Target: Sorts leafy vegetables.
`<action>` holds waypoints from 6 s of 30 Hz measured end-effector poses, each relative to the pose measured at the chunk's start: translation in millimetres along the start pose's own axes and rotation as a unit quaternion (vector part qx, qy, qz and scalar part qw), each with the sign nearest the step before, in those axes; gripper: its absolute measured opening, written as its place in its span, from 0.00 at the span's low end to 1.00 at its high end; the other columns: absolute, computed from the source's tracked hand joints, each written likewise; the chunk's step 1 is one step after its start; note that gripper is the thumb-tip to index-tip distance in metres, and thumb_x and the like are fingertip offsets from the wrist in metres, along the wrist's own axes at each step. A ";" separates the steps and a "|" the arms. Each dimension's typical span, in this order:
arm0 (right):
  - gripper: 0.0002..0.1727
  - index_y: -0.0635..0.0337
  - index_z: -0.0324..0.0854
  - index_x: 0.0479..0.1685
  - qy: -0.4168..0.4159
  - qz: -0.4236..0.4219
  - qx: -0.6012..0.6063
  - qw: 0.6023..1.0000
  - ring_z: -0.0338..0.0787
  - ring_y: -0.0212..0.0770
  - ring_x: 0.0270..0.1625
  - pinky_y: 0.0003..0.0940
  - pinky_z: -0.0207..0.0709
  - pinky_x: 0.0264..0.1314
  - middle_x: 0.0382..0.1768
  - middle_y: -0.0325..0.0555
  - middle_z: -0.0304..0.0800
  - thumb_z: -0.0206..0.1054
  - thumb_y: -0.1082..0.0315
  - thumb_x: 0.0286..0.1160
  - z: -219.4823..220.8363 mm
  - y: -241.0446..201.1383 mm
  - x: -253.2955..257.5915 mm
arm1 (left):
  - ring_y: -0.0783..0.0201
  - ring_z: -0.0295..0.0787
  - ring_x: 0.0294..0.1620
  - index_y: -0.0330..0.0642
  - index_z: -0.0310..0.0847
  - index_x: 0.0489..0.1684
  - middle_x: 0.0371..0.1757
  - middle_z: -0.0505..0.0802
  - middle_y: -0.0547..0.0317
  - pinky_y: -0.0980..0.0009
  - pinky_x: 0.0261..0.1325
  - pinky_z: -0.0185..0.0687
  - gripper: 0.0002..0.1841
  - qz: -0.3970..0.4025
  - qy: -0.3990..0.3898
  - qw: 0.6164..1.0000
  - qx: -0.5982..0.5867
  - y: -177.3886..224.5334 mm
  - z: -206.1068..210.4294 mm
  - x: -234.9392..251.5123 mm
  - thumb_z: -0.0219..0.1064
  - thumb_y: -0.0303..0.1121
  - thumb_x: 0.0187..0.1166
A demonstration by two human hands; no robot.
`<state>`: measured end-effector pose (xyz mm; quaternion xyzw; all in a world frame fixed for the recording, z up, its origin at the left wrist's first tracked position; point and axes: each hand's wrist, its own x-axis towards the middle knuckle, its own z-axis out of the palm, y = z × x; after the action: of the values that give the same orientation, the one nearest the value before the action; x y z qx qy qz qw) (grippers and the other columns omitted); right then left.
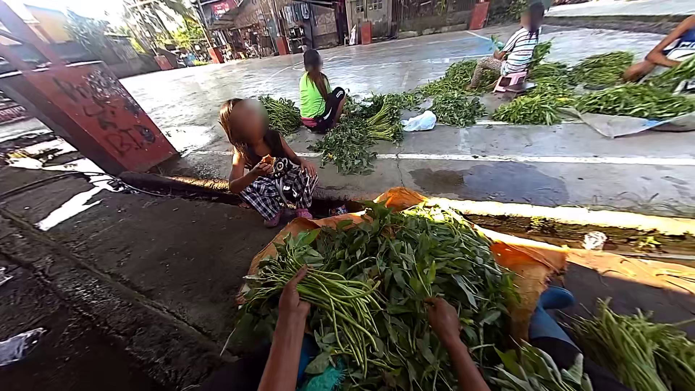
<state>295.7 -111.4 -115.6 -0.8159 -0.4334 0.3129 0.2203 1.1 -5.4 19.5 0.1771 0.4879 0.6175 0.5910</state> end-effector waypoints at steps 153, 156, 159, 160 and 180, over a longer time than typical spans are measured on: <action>0.22 0.57 0.79 0.77 -0.121 -0.292 -0.020 0.949 0.88 0.61 0.64 0.60 0.76 0.70 0.64 0.62 0.86 0.57 0.71 0.85 -15.9 -123.4 -58.1 | 0.66 0.91 0.50 0.25 0.69 0.66 0.49 0.91 0.47 0.71 0.59 0.87 0.30 0.034 -0.170 0.961 0.214 -38.8 14.4 -26.6 0.76 0.13 0.63; 0.14 0.68 0.90 0.51 -0.022 -0.372 -0.025 0.928 0.93 0.63 0.54 0.62 0.78 0.64 0.48 0.62 0.94 0.57 0.75 0.81 3.7 -126.5 -62.0 | 0.65 0.90 0.51 0.27 0.70 0.67 0.50 0.91 0.47 0.70 0.59 0.87 0.29 0.019 -0.151 0.967 0.204 -35.4 14.3 -28.3 0.75 0.14 0.64; 0.13 0.69 0.90 0.43 0.048 -0.393 -0.004 0.918 0.94 0.63 0.49 0.64 0.81 0.57 0.43 0.60 0.95 0.58 0.80 0.74 14.1 -122.2 -68.0 | 0.61 0.89 0.56 0.27 0.71 0.69 0.56 0.89 0.43 0.67 0.61 0.85 0.30 0.005 -0.104 0.974 0.199 -34.8 16.5 -28.3 0.76 0.14 0.64; 0.13 0.69 0.90 0.45 0.035 -0.359 -0.003 0.933 0.94 0.62 0.52 0.64 0.79 0.60 0.46 0.60 0.95 0.57 0.79 0.76 11.5 -122.4 -70.5 | 0.59 0.87 0.58 0.27 0.70 0.69 0.59 0.88 0.41 0.66 0.63 0.84 0.31 0.000 -0.088 0.976 0.198 -36.5 17.3 -28.2 0.77 0.15 0.64; 0.21 0.75 0.80 0.56 -0.251 -0.163 0.103 0.948 0.86 0.53 0.51 0.51 0.76 0.62 0.47 0.63 0.86 0.51 0.62 0.92 23.1 -41.9 -42.8 | 0.53 0.87 0.59 0.29 0.76 0.67 0.60 0.89 0.41 0.54 0.62 0.84 0.25 0.071 0.070 0.987 0.126 -4.2 4.2 -1.3 0.77 0.24 0.71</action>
<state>237.2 -123.4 -91.9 -0.6016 -0.5674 0.5105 0.2356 7.1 -5.6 18.6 0.2409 0.5879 0.6023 0.4832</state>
